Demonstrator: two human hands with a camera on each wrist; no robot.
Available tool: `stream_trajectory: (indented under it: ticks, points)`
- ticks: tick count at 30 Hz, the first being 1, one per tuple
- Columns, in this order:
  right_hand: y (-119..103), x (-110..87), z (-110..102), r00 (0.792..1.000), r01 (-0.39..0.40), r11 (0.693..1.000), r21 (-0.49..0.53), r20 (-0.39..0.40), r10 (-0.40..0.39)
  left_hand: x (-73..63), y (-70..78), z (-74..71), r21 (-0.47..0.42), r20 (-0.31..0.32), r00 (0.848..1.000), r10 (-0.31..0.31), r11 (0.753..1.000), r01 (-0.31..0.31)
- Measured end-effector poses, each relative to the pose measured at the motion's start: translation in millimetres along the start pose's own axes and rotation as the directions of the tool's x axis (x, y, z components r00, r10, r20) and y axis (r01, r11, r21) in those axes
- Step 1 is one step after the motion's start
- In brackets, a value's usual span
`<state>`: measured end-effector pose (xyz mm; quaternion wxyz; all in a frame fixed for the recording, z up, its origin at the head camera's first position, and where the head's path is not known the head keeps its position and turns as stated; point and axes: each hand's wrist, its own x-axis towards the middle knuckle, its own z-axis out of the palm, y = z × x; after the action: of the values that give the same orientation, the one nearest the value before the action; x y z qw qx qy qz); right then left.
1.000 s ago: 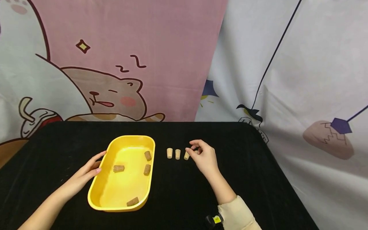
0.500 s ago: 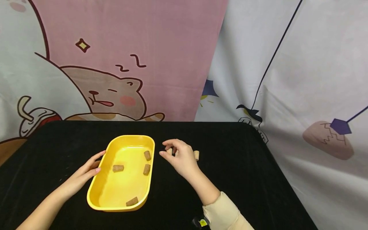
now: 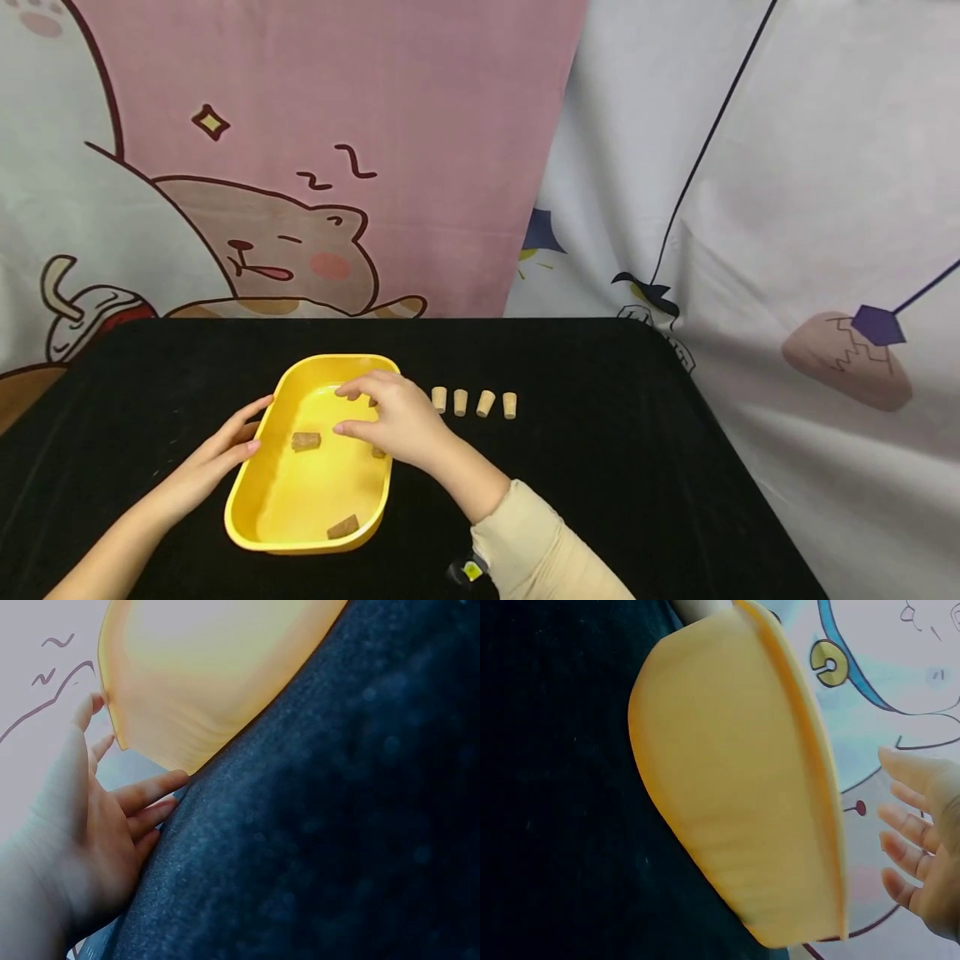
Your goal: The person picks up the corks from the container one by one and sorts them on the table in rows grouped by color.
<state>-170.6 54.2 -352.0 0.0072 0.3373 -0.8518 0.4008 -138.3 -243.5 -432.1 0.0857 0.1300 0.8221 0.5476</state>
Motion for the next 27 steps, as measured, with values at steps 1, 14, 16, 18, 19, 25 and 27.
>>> stream_trajectory:
  ticks: [1,14,16,18,19,25,27]
  points:
    - [-1,2.9,3,1.000,0.003,1.000,-0.009,0.024,-0.003,-0.1,-0.1,0.0,-0.001,0.000,1.000,-0.001,1.000,0.001]
    - [3,30.2,37,0.974,0.060,0.997,-0.040,0.221,-0.050,0.8,-0.6,-0.1,-0.021,0.013,1.000,0.013,1.000,-0.013]
    - [4,33.3,40,0.970,0.057,0.997,-0.056,0.238,-0.042,0.9,-0.5,0.1,-0.023,0.013,1.000,0.014,1.000,-0.014]
    - [5,36.2,43,0.968,0.053,0.996,-0.078,0.249,-0.032,0.9,-0.3,0.2,-0.024,0.012,1.000,0.012,1.000,-0.012]
    - [6,37.6,44,0.967,0.051,0.995,-0.089,0.254,-0.027,0.9,-0.2,0.2,-0.023,0.011,1.000,0.011,1.000,-0.010]
    - [6,47.9,53,0.956,0.001,0.990,-0.141,0.290,0.040,0.4,0.4,0.4,-0.018,0.009,1.000,0.005,1.000,-0.004]
    - [7,51.5,56,0.947,-0.024,0.988,-0.151,0.312,0.071,0.3,0.6,0.2,-0.020,0.010,1.000,0.006,1.000,-0.006]
